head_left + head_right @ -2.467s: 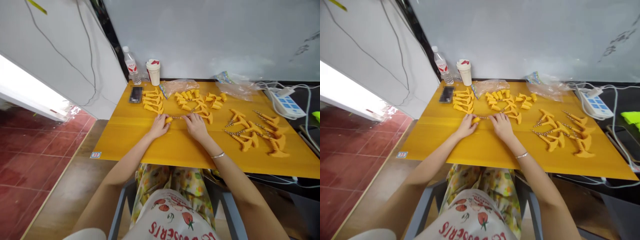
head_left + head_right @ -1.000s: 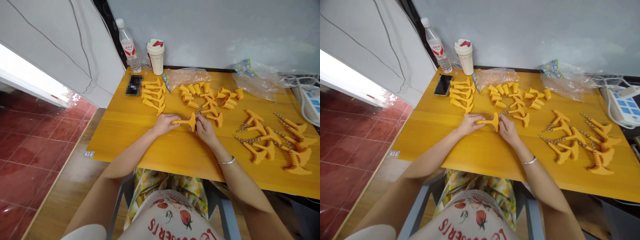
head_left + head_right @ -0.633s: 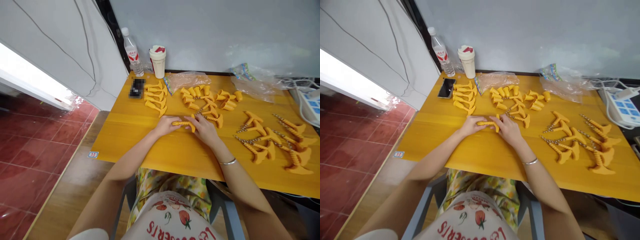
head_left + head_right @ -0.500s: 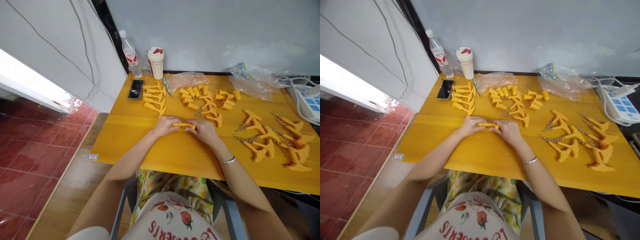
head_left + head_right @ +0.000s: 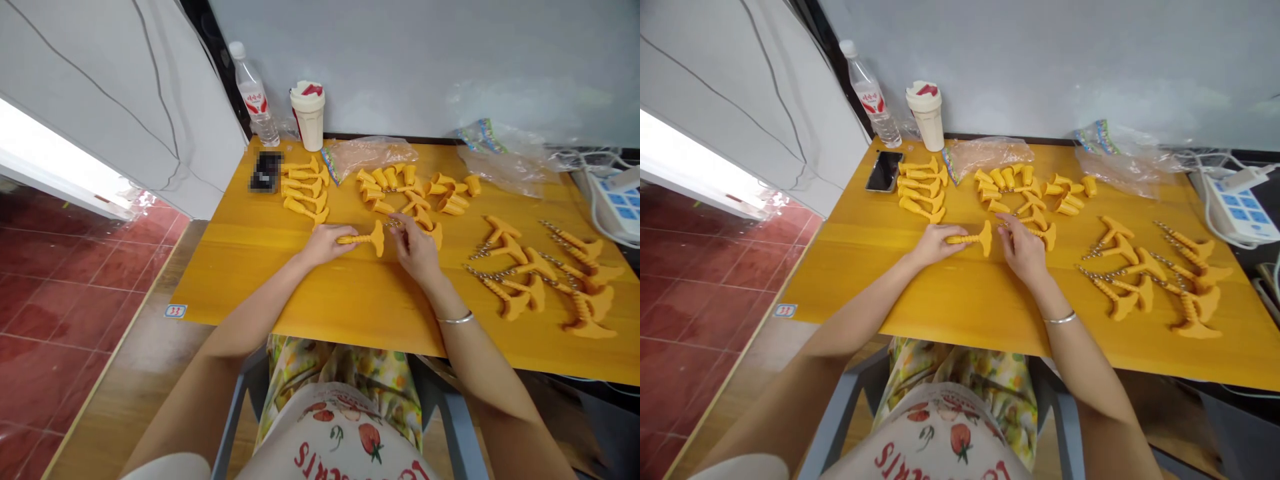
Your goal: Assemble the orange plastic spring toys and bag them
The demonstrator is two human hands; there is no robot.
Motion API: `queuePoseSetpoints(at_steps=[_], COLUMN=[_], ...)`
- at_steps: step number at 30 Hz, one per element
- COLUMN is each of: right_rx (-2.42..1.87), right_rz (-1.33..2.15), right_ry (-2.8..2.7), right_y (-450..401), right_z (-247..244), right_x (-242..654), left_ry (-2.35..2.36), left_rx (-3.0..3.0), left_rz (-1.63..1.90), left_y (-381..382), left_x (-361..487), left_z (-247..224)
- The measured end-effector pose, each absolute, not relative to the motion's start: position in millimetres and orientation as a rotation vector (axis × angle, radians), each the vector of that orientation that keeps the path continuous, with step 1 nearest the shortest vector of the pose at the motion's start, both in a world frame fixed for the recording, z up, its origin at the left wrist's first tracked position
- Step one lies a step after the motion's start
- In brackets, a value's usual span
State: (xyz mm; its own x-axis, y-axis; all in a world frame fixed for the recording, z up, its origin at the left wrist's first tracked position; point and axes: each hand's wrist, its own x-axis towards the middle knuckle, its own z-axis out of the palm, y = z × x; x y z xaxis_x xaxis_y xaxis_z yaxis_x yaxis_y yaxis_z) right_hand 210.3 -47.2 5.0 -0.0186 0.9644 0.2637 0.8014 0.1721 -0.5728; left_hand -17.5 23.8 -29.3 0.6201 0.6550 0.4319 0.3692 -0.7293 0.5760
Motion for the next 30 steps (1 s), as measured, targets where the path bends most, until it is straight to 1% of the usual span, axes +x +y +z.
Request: queuePoseSetpoints(at_steps=[2,3,5,7,12,14,16,20,22,24,26,28,30], right_rx=[-1.595,-1.56,-1.522,-1.54,-1.662,-1.692,-1.729,-1.953,-2.088,-2.174,-2.193,-2.165,-2.131], right_rz=[0.072,0.001,-0.031,0.097,0.745,0.825,0.717,0.185,-0.032,-0.112,-0.109,-0.103,-0.115], right_ry=[-2.08,-2.179,-2.277,-2.255,-1.972,-1.907,-1.891,-1.8,-1.746,-1.754,-1.82,-1.899,-1.952], right_y=[-48.2,-48.4,-48.5,-48.0,-48.5,-48.1,-46.1,-39.6,-37.3,-36.3,-36.2,-36.4,-36.6], right_z=[5.4,5.8,6.4,6.1,5.2,6.1,7.8,12.1,12.3,10.0,6.0,1.7,-1.6], right_x=[212.0,211.8,209.4,205.2,198.4,203.4,215.2,251.2,268.0,280.5,288.4,292.8,294.6], left_ry=[0.778,0.761,0.743,0.739,0.727,0.733,0.775,0.894,0.796,0.671,0.62,0.626,0.619], left_rx=[2.347,2.344,2.382,2.452,2.525,2.511,2.495,2.553,2.586,2.589,2.597,2.62,2.63], left_rz=[0.887,0.884,0.892,0.907,0.953,0.92,0.883,0.802,0.631,0.385,0.174,0.053,0.023], left_y=[24.1,23.9,22.9,21.8,19.1,19.2,21.1,22.9,15.0,-0.1,-17.6,-30.9,-35.7], left_x=[-18.5,-18.7,-18.6,-17.8,-12.2,-12.2,-15.8,-24.6,-22.1,-14.6,-6.5,-2.6,-4.5], left_z=[-30.3,-30.1,-29.0,-27.6,-26.8,-25.6,-22.9,-13.5,-7.5,-1.0,5.8,12.7,20.0])
